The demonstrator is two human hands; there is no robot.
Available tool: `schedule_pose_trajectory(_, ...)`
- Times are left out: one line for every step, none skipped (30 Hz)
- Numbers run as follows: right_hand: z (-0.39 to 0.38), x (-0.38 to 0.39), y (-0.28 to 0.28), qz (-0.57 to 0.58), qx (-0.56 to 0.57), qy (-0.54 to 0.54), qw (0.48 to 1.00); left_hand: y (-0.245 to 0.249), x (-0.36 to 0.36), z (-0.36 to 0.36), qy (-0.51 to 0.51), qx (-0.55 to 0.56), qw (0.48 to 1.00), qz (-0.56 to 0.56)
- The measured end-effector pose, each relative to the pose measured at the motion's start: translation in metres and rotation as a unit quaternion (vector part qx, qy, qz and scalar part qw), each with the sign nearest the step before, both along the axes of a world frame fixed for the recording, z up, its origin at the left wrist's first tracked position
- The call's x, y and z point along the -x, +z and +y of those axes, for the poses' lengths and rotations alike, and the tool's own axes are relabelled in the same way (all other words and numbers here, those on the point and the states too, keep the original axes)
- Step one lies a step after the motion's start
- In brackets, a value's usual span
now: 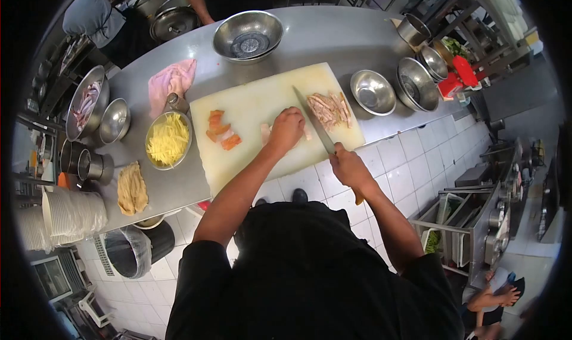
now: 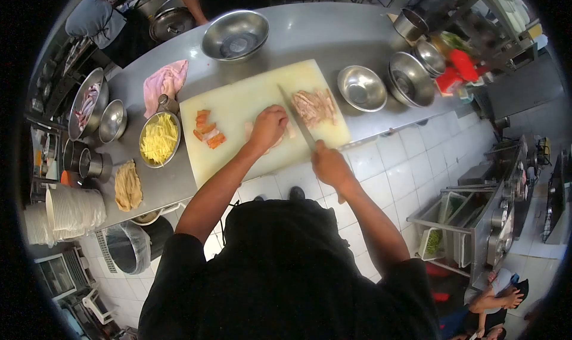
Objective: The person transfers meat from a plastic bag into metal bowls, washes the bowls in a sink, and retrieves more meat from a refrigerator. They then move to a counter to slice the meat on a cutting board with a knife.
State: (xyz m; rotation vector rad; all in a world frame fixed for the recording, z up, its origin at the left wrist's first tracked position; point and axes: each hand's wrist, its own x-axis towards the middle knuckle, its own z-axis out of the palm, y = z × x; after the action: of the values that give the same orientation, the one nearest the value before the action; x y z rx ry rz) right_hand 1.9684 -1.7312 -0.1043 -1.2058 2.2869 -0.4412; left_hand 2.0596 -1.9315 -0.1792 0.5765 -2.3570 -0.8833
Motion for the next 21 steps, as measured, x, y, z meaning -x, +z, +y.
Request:
schedule_pose_trajectory(0.002, -0.002, 0.004, 0.008, 0.001, -0.003, 1.000, 0.000, -0.003, -0.003, 0.002, -0.003, 1.000, 0.011)
schedule_pose_trajectory(0.006, -0.005, 0.010, 0.016, 0.001, -0.007, 1.000, 0.004, -0.006, -0.005, 0.002, -0.006, 1.000, 0.023)
schedule_pose_trajectory(0.011, -0.009, 0.015, 0.024, -0.001, -0.012, 1.000, 0.007, -0.009, -0.006, 0.001, -0.011, 0.999, 0.033)
schedule_pose_trajectory(0.015, -0.012, 0.022, 0.021, -0.004, -0.014, 1.000, 0.010, -0.011, -0.007, 0.004, -0.024, 0.999, 0.028)
schedule_pose_trajectory(0.019, -0.016, 0.029, 0.018, -0.008, -0.015, 1.000, 0.011, -0.013, -0.008, 0.008, -0.038, 0.999, 0.022)
schedule_pose_trajectory(0.024, -0.020, 0.033, 0.014, -0.013, -0.017, 1.000, 0.011, -0.014, -0.007, 0.012, -0.053, 0.998, 0.015)
schedule_pose_trajectory(0.028, -0.023, 0.036, 0.018, -0.015, -0.016, 1.000, 0.012, -0.014, -0.006, 0.006, -0.046, 0.999, 0.014)
schedule_pose_trajectory(0.032, -0.026, 0.039, 0.023, -0.017, -0.015, 0.999, 0.013, -0.014, -0.006, 0.000, -0.039, 0.999, 0.014)
schedule_pose_trajectory(0.036, -0.029, 0.039, 0.027, -0.020, -0.013, 0.999, 0.013, -0.015, -0.005, -0.005, -0.032, 0.999, 0.014)
schedule_pose_trajectory(0.040, -0.031, 0.039, 0.020, -0.027, -0.016, 0.999, 0.013, -0.015, -0.004, -0.007, -0.025, 1.000, 0.013)
schedule_pose_trajectory(0.044, -0.033, 0.038, 0.013, -0.035, -0.019, 0.999, 0.014, -0.014, -0.003, -0.009, -0.017, 1.000, 0.011)
schedule_pose_trajectory(0.047, -0.035, 0.037, 0.006, -0.044, -0.021, 0.999, 0.014, -0.014, -0.001, -0.011, -0.010, 1.000, 0.010)
schedule_pose_trajectory(0.050, -0.038, 0.040, 0.002, -0.050, -0.022, 0.999, 0.014, -0.013, 0.000, -0.013, -0.005, 1.000, 0.006)
schedule_pose_trajectory(0.053, -0.042, 0.045, -0.003, -0.055, -0.023, 0.998, 0.012, -0.013, 0.000, -0.015, 0.001, 1.000, 0.003)
schedule_pose_trajectory(0.054, -0.045, 0.048, -0.007, -0.061, -0.024, 0.998, 0.011, -0.012, 0.000, -0.018, 0.007, 1.000, -0.001)
schedule_pose_trajectory(0.055, -0.047, 0.050, -0.010, -0.071, -0.026, 0.997, 0.009, -0.012, 0.001, -0.015, 0.009, 1.000, -0.003)
schedule_pose_trajectory(0.057, -0.049, 0.051, -0.013, -0.081, -0.029, 0.996, 0.008, -0.010, 0.001, -0.013, 0.012, 1.000, -0.005)
schedule_pose_trajectory(0.058, -0.050, 0.051, -0.016, -0.091, -0.032, 0.995, 0.007, -0.009, 0.002, -0.011, 0.014, 1.000, -0.007)
schedule_pose_trajectory(0.059, -0.051, 0.051, -0.017, -0.087, -0.033, 0.995, 0.005, -0.009, 0.002, -0.011, 0.010, 1.000, -0.008)
schedule_pose_trajectory(0.061, -0.051, 0.051, -0.017, -0.084, -0.033, 0.996, 0.006, -0.009, 0.002, -0.010, 0.007, 1.000, -0.008)
schedule_pose_trajectory(0.060, -0.051, 0.053, -0.018, -0.081, -0.032, 0.996, 0.007, -0.009, 0.002, -0.008, 0.003, 1.000, -0.009)
